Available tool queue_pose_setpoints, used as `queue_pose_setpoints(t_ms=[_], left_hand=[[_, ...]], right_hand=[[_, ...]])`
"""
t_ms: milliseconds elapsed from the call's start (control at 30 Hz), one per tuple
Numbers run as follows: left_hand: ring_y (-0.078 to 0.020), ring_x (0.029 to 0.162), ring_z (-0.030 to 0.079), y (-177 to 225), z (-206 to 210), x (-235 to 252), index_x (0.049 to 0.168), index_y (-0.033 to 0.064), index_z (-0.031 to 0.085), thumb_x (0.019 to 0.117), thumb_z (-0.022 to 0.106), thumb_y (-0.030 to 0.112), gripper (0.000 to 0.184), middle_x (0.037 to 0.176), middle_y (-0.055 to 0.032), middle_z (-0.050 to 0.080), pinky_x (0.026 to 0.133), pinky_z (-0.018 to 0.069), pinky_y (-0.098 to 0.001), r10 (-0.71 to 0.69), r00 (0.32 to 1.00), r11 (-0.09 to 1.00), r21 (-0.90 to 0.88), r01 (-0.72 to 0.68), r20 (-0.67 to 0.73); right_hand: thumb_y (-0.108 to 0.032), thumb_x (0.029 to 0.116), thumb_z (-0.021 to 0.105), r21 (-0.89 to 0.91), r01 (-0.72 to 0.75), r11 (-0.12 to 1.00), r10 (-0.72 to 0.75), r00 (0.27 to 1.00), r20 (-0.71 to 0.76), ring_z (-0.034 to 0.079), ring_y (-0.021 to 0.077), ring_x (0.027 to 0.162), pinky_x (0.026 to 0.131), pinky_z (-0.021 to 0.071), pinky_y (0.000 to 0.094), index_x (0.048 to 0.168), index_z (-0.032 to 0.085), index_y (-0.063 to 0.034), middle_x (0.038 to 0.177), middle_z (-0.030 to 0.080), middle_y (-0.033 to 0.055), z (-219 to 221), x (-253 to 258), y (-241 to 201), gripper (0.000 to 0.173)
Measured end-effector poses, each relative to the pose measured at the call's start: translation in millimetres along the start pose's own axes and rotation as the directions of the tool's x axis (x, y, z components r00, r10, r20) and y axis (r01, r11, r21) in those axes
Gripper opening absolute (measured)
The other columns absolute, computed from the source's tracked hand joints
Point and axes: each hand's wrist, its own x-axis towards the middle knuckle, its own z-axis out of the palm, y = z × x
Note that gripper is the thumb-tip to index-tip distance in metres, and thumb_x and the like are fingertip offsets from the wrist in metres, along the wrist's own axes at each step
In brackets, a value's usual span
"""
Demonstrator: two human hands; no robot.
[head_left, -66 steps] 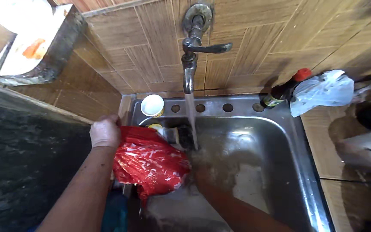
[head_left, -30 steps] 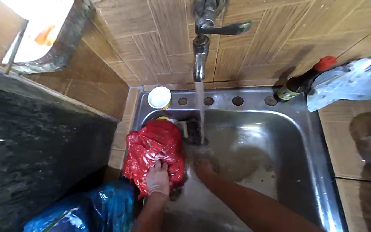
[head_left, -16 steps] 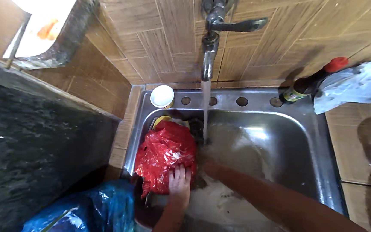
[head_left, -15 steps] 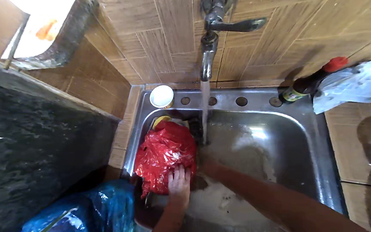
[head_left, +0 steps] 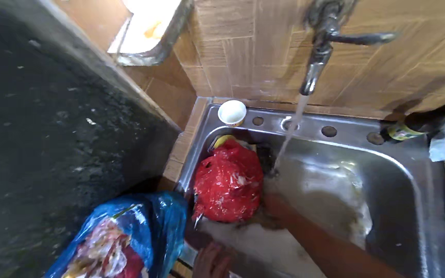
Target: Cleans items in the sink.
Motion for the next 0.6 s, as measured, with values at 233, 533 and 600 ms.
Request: queue_pose_setpoints(t_ms=[233,533,600], left_hand=[[-0.0448,0.129,0.058,-26.9,1.1,-28.4,0.118,0.0129,0.077,0.0918,0.068,0.025,0.031,0.129,-0.0184,0.068,0.111,0.0412,-0.0625,-0.057,0.994,0.998,0.035,0.060,-0.091],[-0.0441,0.136,0.051,-29.4,7.6,-28.4,0.128,0.0097,0.072,0.0951,0.063,0.041,0.046,0.139,-0.0201,0.062,0.115,0.0381,-0.0600,-0.124,0.987,0.992,-0.038,0.120,-0.100],[-0.0436,0.140,0.048,-27.3,2.8,-28.7,0.132,0.0091,0.069,0.0963,0.062,0.042,0.049,0.143,-0.0198,0.060,0.117,0.0355,-0.0596,-0.144,0.988,0.989,-0.040,0.142,-0.054]], right_hand=[[-0.014,0.1062,0.054,0.098,0.007,0.995,-0.034,0.960,0.277,0.061,0.0193,0.089,0.082,0.0518,0.0369,0.135,0.058,-0.0025,0.111,0.064,0.0133,-36.5,-45.1,-5.2,0.031],[-0.017,0.1091,0.048,-0.163,0.530,0.832,-0.506,0.846,0.168,0.064,0.0321,0.113,0.103,0.0480,0.0497,0.124,0.064,0.0029,0.120,0.066,0.0223,-58.5,-199.1,-198.8,0.030],[-0.020,0.1098,0.048,-0.083,0.695,0.714,-0.682,0.718,0.136,0.064,0.0256,0.110,0.101,0.0493,0.0440,0.123,0.065,0.0015,0.117,0.067,0.0179,-52.9,-242.5,-256.2,0.030]])
